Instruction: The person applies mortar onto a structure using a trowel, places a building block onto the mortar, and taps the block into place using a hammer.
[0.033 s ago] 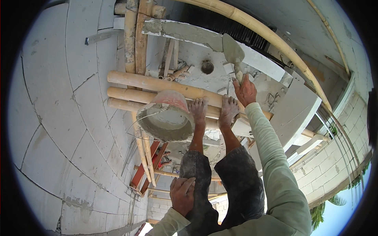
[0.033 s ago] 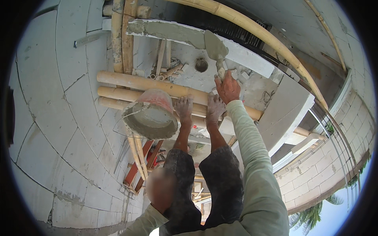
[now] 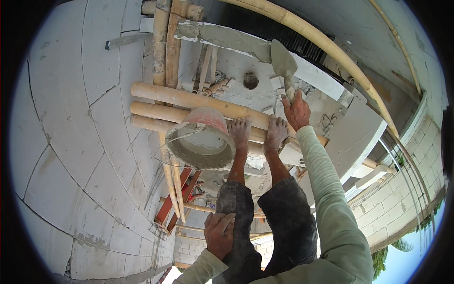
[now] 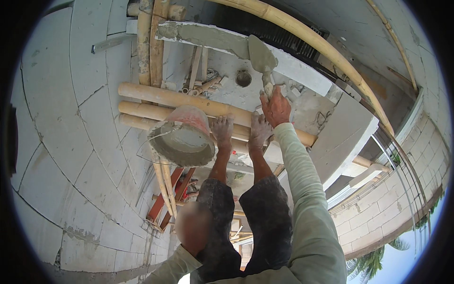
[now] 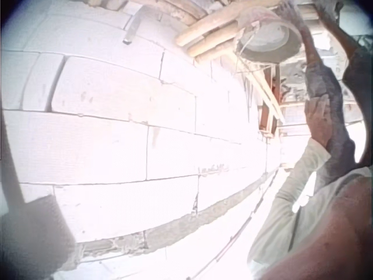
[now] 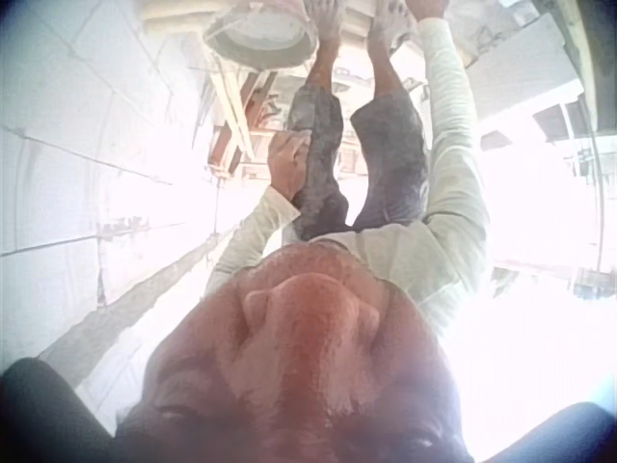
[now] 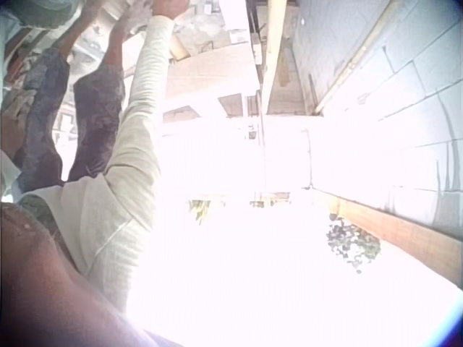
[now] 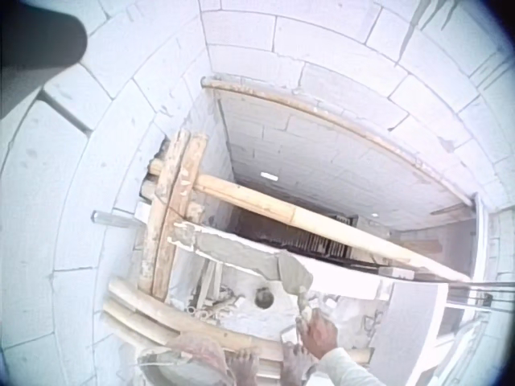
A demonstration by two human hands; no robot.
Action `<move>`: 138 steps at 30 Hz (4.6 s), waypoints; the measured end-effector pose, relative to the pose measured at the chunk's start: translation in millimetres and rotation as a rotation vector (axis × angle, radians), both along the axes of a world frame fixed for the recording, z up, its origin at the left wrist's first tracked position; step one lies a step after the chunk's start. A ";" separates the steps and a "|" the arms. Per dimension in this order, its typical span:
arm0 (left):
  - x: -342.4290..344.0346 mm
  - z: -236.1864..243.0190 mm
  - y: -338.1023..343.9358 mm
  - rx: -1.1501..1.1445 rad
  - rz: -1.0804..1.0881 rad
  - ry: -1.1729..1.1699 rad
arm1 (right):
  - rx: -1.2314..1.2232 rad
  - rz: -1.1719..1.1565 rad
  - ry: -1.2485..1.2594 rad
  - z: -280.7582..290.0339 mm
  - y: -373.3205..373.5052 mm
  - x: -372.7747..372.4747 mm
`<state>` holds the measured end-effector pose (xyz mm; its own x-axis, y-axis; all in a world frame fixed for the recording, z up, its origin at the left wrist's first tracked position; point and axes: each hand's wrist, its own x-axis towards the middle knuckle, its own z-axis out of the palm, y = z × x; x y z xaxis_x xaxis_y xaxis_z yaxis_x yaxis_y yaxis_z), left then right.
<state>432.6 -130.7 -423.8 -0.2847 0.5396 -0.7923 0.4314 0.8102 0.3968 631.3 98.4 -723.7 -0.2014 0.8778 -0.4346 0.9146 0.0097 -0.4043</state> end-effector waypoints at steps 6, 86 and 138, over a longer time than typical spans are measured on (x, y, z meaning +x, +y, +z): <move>-3.4 -0.4 -9.5 0.057 0.017 0.017 | -0.026 0.197 0.260 55.7 -28.0 -28.2; 5.6 1.8 -30.6 0.149 0.199 0.027 | -0.142 0.419 -0.059 11.5 110.4 -201.3; 10.6 -3.4 -15.5 0.103 -0.090 0.068 | -0.598 0.929 0.393 93.9 -43.9 -77.5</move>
